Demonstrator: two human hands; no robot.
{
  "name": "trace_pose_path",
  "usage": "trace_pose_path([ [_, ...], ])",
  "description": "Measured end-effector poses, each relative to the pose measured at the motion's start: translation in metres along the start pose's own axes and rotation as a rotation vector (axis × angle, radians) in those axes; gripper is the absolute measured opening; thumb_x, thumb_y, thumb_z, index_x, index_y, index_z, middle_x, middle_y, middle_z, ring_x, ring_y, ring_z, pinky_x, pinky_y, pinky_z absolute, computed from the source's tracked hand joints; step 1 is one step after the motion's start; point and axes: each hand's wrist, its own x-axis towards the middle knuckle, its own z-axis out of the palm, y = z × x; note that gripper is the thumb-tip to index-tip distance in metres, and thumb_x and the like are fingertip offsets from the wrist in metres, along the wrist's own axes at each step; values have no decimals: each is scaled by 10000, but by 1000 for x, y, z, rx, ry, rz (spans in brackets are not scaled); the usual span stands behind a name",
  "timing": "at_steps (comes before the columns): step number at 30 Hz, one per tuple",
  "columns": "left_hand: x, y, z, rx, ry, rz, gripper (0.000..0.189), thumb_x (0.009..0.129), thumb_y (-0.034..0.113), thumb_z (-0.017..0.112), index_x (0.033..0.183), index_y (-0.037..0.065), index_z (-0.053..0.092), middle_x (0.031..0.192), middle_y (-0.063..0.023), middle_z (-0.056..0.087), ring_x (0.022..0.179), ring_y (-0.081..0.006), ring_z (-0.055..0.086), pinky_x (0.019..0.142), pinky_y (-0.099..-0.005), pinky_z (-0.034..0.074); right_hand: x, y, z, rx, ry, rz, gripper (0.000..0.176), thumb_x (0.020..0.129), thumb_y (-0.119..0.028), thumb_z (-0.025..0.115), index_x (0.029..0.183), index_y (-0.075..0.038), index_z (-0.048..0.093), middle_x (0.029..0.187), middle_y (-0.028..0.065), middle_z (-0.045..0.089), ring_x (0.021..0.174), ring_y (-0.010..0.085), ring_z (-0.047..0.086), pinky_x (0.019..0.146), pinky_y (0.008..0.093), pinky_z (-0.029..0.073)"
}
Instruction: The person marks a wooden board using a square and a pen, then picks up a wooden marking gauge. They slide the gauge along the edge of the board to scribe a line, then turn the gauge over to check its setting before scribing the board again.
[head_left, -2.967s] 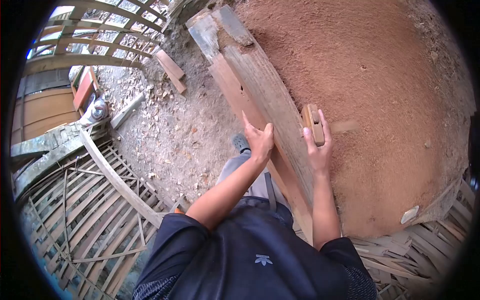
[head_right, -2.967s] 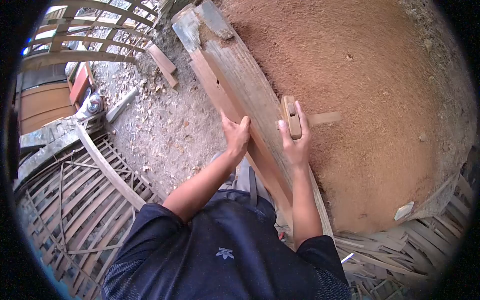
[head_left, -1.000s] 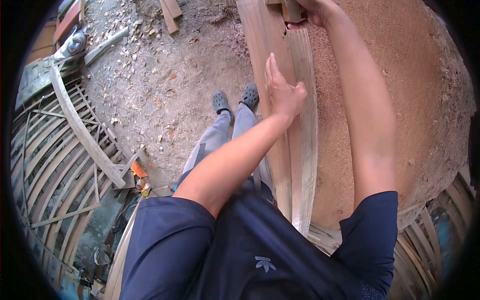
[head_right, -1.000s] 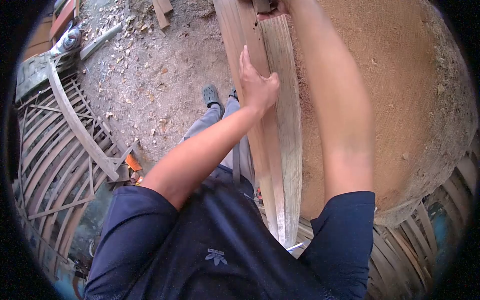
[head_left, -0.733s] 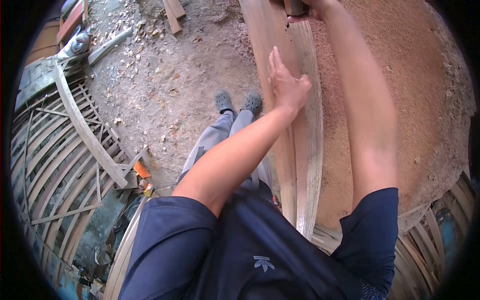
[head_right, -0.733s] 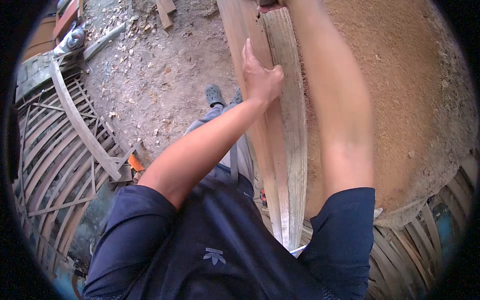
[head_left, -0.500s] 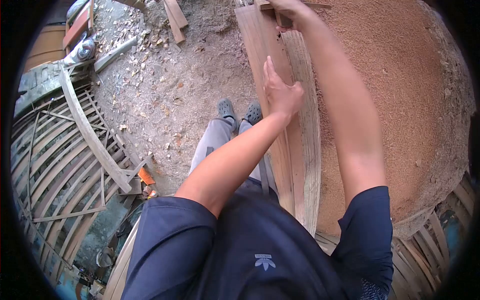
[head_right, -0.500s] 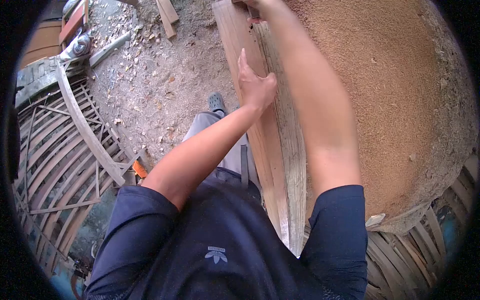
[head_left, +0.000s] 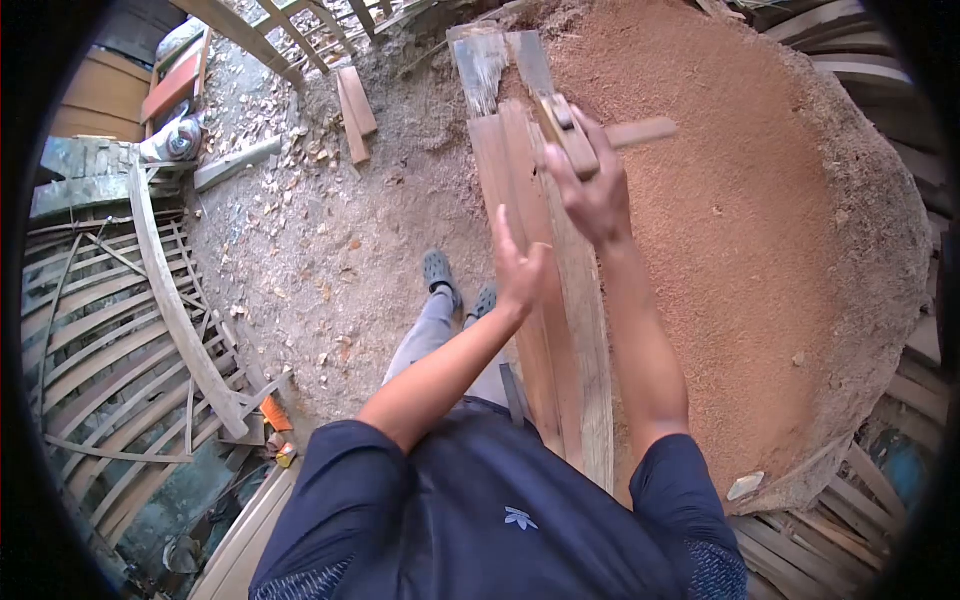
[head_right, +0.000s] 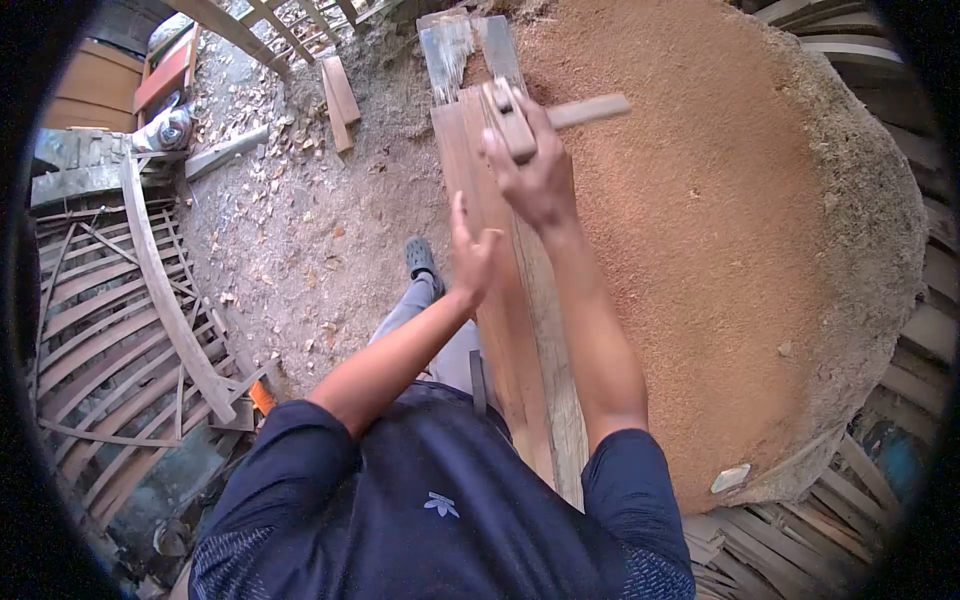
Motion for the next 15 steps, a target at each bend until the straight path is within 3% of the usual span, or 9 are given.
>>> trace_pose_path([
  [2, 2, 60, -20, -398, -81, -76, 927, 893, 315, 611, 1618, -33, 149, 1616, -234, 333, 1501, -318, 333, 1235, -425, 254, -31, -10, -10, 15, 17, -66, 642, 937, -239, 699, 1481, 3, 460, 1170, 261, 713, 999, 345, 754, 858, 403, 611],
  [4, 8, 98, -29, -453, -217, -33, 895, 938, 372, 557, 1620, -32, 141, 1584, -232, 367, 1472, -334, 370, 1236, -446, 249, -62, -15, -14, 2, 15, -236, 638, 928, -174, 720, 1479, 8, 456, 1169, 259, 712, 1020, 344, 753, 867, 419, 613],
  [5, 12, 117, -33, -434, -358, -65, 895, 988, 481, 515, 1630, -9, 130, 1588, -217, 363, 1470, -310, 371, 1243, -433, 215, -74, -22, -17, 11, 18, -241, 638, 928, -174, 720, 1479, 8, 456, 1169, 259, 712, 1020, 344, 753, 867, 419, 613],
  [6, 18, 132, -35, -431, -446, -79, 928, 987, 528, 572, 1635, 14, 149, 1572, -199, 391, 1452, -290, 396, 1228, -423, 259, -86, -31, -20, -5, -18, -208, 630, 929, -152, 715, 1483, 10, 463, 1249, 247, 683, 1088, 340, 724, 918, 415, 589],
  [7, 23, 147, -39, -405, -521, -134, 928, 966, 502, 642, 1623, 19, 200, 1534, -183, 444, 1414, -275, 443, 1198, -412, 317, -93, -37, -22, -22, -52, -178, 622, 931, -130, 710, 1486, 13, 470, 1328, 234, 653, 1156, 335, 696, 970, 412, 566],
  [9, 23, 157, -47, -373, -604, -188, 930, 944, 477, 712, 1612, 23, 251, 1496, -168, 497, 1377, -259, 491, 1168, -401, 374, -104, -34, -21, -29, -32, -214, 637, 923, -128, 722, 1488, 16, 465, 1330, 242, 650, 1179, 344, 685, 978, 411, 560],
  [11, 22, 160, -50, -264, -650, -235, 895, 881, 357, 829, 1564, 23, 356, 1379, -132, 600, 1277, -224, 576, 1081, -370, 473, -113, -36, -24, -4, -33, -195, 662, 905, -97, 738, 1494, 13, 456, 1331, 250, 646, 1213, 356, 669, 982, 410, 556],
  [15, 5, 156, -49, -316, -625, -227, 826, 869, 287, 853, 1524, 39, 415, 1300, -109, 637, 1209, -194, 605, 1045, -356, 500, -128, -28, -27, -64, -38, -241, 667, 907, -89, 734, 1501, 4, 447, 1334, 250, 643, 1220, 361, 666, 978, 410, 558],
])
